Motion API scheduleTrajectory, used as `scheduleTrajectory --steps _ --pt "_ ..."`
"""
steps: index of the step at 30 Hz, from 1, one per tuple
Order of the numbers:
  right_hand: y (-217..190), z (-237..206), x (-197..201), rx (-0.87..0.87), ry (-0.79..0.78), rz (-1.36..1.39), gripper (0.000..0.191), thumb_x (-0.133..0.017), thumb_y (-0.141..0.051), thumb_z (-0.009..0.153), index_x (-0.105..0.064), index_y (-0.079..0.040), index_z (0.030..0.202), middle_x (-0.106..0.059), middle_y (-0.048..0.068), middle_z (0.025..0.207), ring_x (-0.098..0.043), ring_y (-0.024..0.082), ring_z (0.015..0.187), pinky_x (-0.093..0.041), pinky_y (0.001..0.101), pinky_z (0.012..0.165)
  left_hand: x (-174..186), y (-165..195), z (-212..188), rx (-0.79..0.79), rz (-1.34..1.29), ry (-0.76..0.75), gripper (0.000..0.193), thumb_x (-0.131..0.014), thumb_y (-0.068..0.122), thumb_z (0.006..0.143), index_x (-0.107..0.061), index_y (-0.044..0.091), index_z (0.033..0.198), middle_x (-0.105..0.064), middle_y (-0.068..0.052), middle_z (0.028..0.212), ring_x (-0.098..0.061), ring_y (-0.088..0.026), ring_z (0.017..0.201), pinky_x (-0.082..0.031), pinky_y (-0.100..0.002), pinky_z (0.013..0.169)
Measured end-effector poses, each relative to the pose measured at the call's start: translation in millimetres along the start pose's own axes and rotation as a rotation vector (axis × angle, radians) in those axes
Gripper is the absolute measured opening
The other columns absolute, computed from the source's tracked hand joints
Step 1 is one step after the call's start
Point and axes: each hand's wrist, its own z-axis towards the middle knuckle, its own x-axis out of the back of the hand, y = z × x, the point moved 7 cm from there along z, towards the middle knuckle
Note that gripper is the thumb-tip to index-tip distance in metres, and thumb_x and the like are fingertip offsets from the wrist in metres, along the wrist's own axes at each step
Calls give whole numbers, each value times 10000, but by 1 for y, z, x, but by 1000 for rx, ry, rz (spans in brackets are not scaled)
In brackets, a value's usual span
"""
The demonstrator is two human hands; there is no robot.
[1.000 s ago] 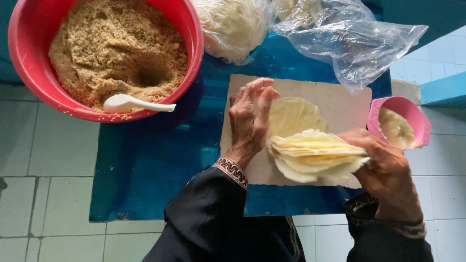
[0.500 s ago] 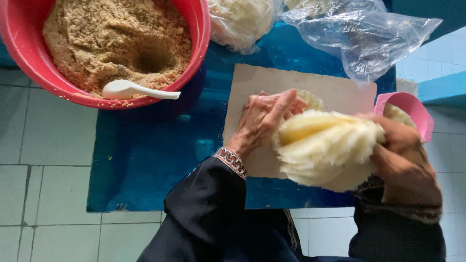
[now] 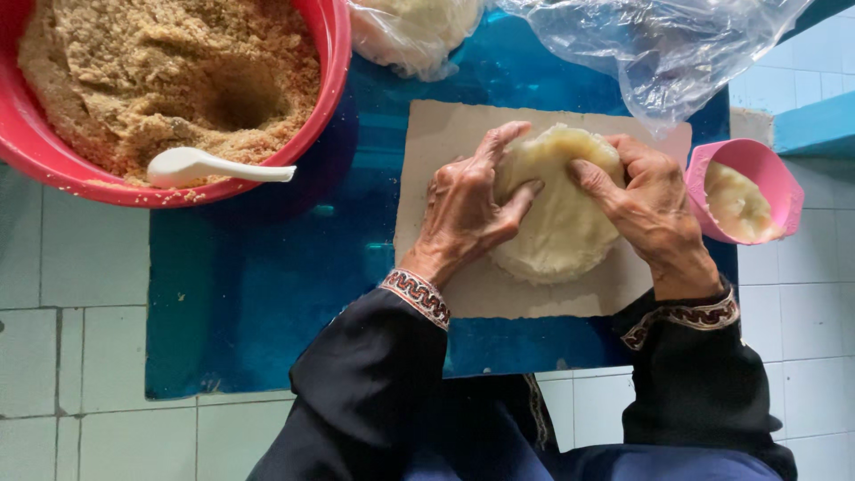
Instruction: The person sits at a low blue table and handles thin, round, translucent food sheets, tearing and folding them one at a time and placing them on a growing stack. They then hold the stack steady and slice through it with a knife, cutting it into halves on a cardboard sheet.
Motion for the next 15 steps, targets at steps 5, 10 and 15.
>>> scheduleTrajectory --steps 5,10,15 --pt "-6 -1 3 100 92 -141 376 -771 -253 965 -689 -37 1261 -756 94 1054 -716 140 922 -569 285 786 -3 -2 -2 -35 29 8 644 -808 209 855 -517 156 1427 -755 -140 1113 -730 -336 981 -539 -405 926" --pt "-8 1 4 178 127 -105 387 -781 -217 967 -669 -26 1283 -749 100 1103 -716 149 972 -578 284 838 -3 -1 -1 -53 27 12 683 -821 181 830 -504 163 1435 -751 -140 1158 -723 -333 972 -532 -402 937" --pt "-7 0 4 247 151 -39 377 -788 -171 986 -643 -23 1302 -741 97 1166 -707 141 1044 -579 281 894 -6 0 -1 -65 40 -9 744 -819 175 827 -446 183 1471 -756 -115 1136 -745 -299 990 -517 -424 929"
